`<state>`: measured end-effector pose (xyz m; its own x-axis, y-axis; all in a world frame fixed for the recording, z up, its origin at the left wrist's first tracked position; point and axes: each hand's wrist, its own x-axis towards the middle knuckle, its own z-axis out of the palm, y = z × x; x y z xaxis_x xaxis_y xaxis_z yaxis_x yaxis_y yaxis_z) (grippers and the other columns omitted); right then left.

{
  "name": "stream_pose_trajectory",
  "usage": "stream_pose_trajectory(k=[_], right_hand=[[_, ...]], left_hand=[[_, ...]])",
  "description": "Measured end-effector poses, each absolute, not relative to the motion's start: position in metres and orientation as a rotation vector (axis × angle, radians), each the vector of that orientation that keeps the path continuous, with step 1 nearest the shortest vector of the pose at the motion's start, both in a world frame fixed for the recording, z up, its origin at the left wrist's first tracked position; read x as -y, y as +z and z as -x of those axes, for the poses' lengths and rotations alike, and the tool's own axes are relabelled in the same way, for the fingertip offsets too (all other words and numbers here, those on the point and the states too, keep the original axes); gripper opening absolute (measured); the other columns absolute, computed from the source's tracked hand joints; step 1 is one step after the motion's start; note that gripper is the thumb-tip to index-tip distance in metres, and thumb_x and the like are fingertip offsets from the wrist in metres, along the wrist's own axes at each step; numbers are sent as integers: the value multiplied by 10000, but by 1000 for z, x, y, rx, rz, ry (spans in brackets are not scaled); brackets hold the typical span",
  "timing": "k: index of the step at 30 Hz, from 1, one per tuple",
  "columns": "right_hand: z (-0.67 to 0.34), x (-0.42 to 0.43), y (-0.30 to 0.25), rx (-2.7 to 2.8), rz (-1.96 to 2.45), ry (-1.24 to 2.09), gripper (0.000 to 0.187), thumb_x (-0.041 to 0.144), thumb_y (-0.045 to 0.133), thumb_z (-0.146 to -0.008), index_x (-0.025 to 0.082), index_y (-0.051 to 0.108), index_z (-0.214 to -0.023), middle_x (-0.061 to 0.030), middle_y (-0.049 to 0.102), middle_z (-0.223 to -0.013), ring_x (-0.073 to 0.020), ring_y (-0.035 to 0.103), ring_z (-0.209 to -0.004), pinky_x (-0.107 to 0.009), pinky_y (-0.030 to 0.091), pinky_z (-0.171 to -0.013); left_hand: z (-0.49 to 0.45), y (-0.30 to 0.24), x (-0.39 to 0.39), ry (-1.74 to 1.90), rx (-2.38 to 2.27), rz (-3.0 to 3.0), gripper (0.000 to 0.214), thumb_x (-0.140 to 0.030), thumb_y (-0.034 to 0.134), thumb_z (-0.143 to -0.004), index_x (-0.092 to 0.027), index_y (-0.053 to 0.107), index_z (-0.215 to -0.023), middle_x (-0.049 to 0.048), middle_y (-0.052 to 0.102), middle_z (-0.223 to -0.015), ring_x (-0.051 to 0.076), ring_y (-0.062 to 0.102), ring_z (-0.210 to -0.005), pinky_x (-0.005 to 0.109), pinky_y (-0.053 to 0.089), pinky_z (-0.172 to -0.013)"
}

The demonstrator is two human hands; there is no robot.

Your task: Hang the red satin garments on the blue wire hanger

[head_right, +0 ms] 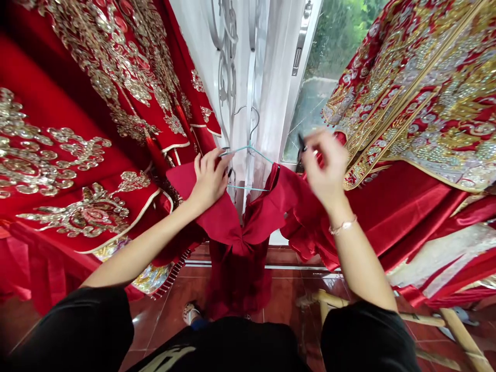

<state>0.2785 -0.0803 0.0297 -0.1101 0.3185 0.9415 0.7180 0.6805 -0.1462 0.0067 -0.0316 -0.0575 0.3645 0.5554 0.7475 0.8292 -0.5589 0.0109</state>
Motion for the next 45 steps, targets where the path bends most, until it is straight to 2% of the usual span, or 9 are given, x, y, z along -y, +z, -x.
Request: stream_pose_trajectory(k=[2, 5, 9, 14, 20, 25, 37, 41, 45], right_hand=[[-276, 82, -3, 1783, 1126, -352, 259, 418, 490, -970, 250, 472, -773, -57, 602, -781, -212, 585, -723, -388, 506, -708], [-266, 70, -34, 1712, 1582, -230, 161, 390, 572, -874, 238, 521, -886, -37, 618, -765, -226, 584, -700, -372, 473, -664], [-253, 47, -38, 1661, 1810, -141, 328, 310, 576, -827, 217, 490, -1129, -49, 651, -801, -259, 616, -726, -372, 464, -676], [-256, 30, -34, 1825, 1801, -83, 458, 153, 599, -732, 203, 444, -1161, -56, 641, -843, -257, 601, -732, -382, 465, -686], [-294, 2, -28, 1710, 1417, 168, 386, 46, 581, -683, 244, 429, -977, 38, 506, -765, -154, 511, -642, -328, 451, -632], [-312, -13, -14, 1625, 1176, 187, 397, 58, 585, -688, 246, 453, -1011, 17, 510, -845, -173, 578, -755, -338, 483, -643], [-333, -14, -32, 1503, 893, 205, 387, 125, 663, -698, 286, 352, -861, 50, 518, -820, -103, 484, -580, -234, 381, -488], [-330, -19, -31, 1527, 915, 118, 367, 114, 656, -695, 276, 387, -885, 31, 491, -846, -133, 568, -675, -258, 435, -534], [-327, -24, -26, 1511, 936, 94, 377, 74, 651, -665, 267, 401, -872, 36, 460, -801, -141, 567, -669, -274, 445, -538]], left_hand=[[-17, -61, 37, -980, 998, 2282, 507, -83, 440, -947, -261, 477, -1420, 122, 549, -1445, 284, 449, -1404, 603, 268, -1220], [-44, -45, 32, -799, 621, 2371, 396, -91, 386, -991, -205, 565, -1326, 99, 618, -1375, 220, 501, -1375, 486, 348, -1212], [-89, -7, 10, -481, 639, 2382, 355, -31, 351, -975, -86, 645, -1166, 160, 693, -1203, 243, 637, -1189, 408, 484, -1045], [-108, 20, -17, -179, 588, 2426, 336, 12, 371, -940, -97, 657, -1079, 106, 713, -968, 195, 686, -888, 279, 476, -709], [-98, 14, -38, -298, 389, 2389, 316, 0, 422, -922, -151, 688, -1002, 51, 692, -873, 145, 630, -703, 268, 371, -587], [-113, -4, -43, -552, 316, 2386, 405, -33, 365, -947, -215, 714, -1040, 30, 691, -864, 132, 613, -647, 264, 314, -524], [-161, -19, -34, -786, 438, 2419, 332, -122, 391, -996, -133, 717, -931, 107, 707, -995, 234, 622, -1048, 344, 447, -793], [-159, -28, -15, -541, 552, 2392, 464, -57, 293, -982, -121, 738, -1095, 154, 710, -1189, 266, 586, -1243, 442, 485, -994], [-147, -62, 10, -476, 622, 2363, 522, -41, 298, -958, -90, 618, -1368, 146, 558, -1496, 260, 450, -1453, 459, 397, -1192]])
